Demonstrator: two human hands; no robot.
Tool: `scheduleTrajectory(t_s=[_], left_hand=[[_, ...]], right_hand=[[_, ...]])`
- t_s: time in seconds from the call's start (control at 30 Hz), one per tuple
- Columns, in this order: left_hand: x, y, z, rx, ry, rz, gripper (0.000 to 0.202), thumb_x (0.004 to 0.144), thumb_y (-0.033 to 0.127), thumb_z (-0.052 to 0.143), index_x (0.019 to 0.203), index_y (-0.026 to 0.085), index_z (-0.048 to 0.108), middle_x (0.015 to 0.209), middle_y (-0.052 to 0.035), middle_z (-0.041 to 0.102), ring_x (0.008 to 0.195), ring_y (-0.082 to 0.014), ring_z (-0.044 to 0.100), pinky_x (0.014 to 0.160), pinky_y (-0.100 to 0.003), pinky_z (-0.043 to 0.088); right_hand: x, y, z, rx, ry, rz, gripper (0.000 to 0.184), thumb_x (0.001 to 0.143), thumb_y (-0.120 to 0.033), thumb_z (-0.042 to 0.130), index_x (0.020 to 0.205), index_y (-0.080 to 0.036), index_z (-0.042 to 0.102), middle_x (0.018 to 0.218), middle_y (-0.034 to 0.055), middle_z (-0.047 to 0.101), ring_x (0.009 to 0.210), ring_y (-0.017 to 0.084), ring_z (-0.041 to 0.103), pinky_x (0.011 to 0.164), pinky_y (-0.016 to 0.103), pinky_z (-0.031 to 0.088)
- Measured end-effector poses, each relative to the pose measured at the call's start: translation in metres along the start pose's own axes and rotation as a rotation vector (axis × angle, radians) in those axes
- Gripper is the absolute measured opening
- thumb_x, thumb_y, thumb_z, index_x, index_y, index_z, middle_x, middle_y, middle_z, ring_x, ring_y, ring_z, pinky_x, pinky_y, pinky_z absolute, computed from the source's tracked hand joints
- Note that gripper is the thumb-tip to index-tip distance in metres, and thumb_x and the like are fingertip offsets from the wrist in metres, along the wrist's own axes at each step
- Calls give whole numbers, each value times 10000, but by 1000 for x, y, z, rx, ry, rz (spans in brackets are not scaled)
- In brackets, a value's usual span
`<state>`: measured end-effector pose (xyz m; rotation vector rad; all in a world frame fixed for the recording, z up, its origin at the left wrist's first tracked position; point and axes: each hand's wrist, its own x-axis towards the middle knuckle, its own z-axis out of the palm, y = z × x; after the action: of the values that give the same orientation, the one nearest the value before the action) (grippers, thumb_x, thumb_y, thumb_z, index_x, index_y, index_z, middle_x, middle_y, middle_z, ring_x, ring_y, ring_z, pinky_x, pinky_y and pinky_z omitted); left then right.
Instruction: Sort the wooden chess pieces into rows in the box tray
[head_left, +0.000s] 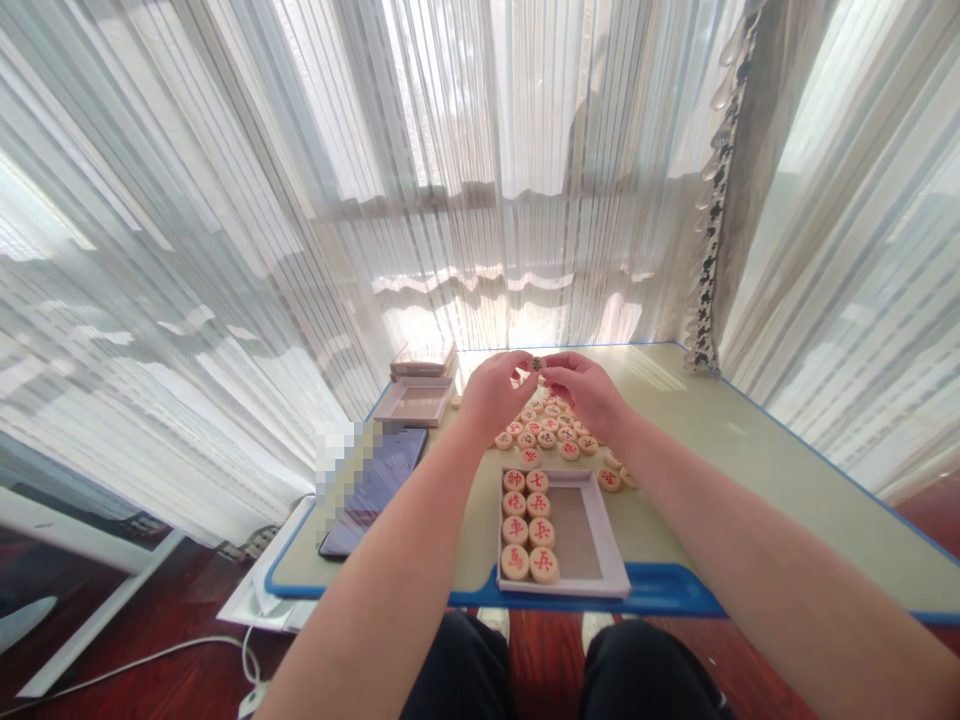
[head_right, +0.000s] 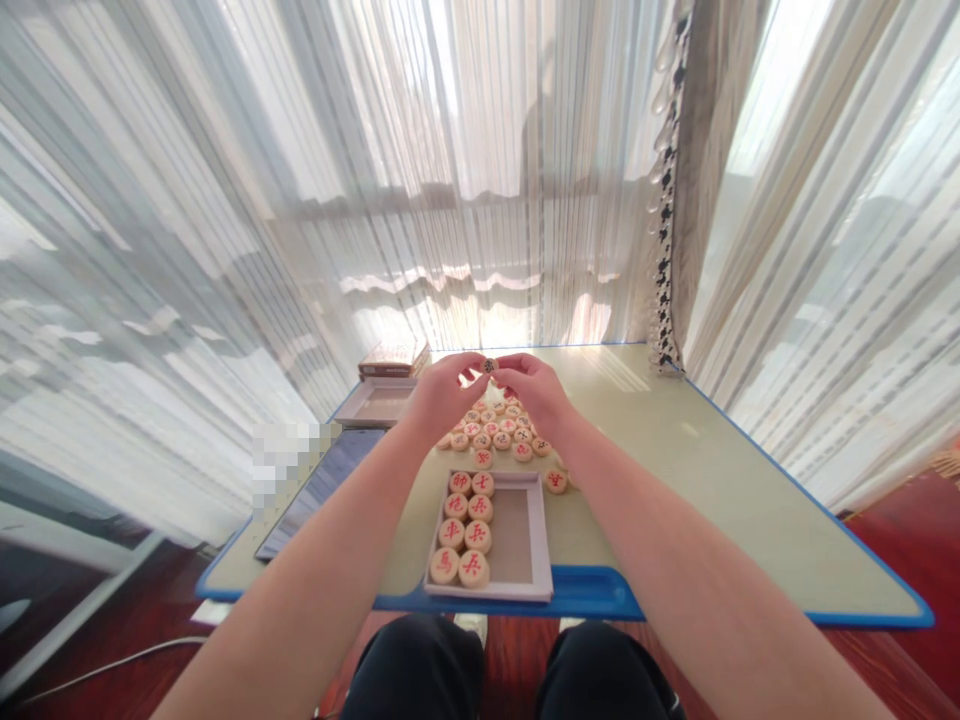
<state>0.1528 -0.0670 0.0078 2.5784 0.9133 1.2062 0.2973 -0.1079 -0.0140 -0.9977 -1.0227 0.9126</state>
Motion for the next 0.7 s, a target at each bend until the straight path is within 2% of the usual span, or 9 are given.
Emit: scheduleTrajectory(t_s=[0.1, 0.13, 0.23, 0.27, 0.37, 0.43, 0.53, 0.7], left_hand=[[0, -1, 0, -30, -21, 1, 202, 786, 266, 544, 938, 171, 638, 865, -41, 678, 759, -138, 599, 704, -259, 476], [0, -1, 1, -48, -39, -5, 200, 780, 272, 550, 924, 169, 644, 843, -40, 680, 747, -136, 599, 700, -258, 476], [0, 2, 2, -113, -124, -49, 220, 750, 326, 585, 876, 161, 660, 780, -32, 681, 690, -129, 590, 664, -254, 473], [0, 3, 1, -142, -164, -61, 239, 739, 352, 596, 863, 159, 663, 769, -31, 680, 679, -126, 588, 650, -251, 472], [0, 7, -1, -221, -265, -79, 294, 719, 404, 618, 857, 151, 671, 770, -40, 682, 679, -125, 589, 624, -244, 467], [0, 9, -3, -220, -288, -92, 292, 709, 398, 631, 848, 146, 676, 774, -49, 684, 678, -128, 591, 618, -249, 464], [-3, 15, -3, -175, -286, -80, 275, 699, 385, 644, 821, 142, 685, 765, -52, 685, 662, -128, 587, 617, -257, 460], [-13, 37, 2, -304, -346, -37, 346, 719, 435, 627, 844, 118, 690, 786, -67, 690, 694, -133, 601, 614, -247, 468]], right_hand=[[2, -7, -9, -130, -15, 16, 228, 646, -302, 661, 826, -166, 631, 755, 20, 636, 666, 121, 561, 573, 245, 424], [3, -12, -13, -189, 19, 0, 235, 669, -320, 634, 844, -163, 631, 794, 32, 644, 674, 124, 565, 565, 243, 420], [0, -32, -28, -378, 243, -51, 250, 713, -341, 561, 886, -171, 621, 899, 49, 661, 678, 124, 557, 545, 235, 409], [-3, -39, -32, -461, 253, -41, 251, 710, -333, 562, 892, -172, 623, 898, 51, 664, 672, 127, 557, 550, 241, 414], [-26, -47, -36, -733, 80, -69, 229, 708, -323, 579, 872, -178, 649, 842, 42, 674, 648, 136, 562, 604, 272, 434], [-49, -42, -35, -859, 82, -156, 220, 723, -311, 566, 876, -181, 658, 855, 42, 677, 687, 149, 574, 643, 279, 440], [-85, -31, -36, -884, 169, -255, 230, 761, -334, 533, 880, -182, 657, 835, 46, 674, 707, 157, 574, 680, 285, 451], [-119, -30, -43, -673, 276, -287, 283, 791, -368, 510, 954, -170, 630, 895, 58, 661, 782, 171, 592, 726, 301, 466]])
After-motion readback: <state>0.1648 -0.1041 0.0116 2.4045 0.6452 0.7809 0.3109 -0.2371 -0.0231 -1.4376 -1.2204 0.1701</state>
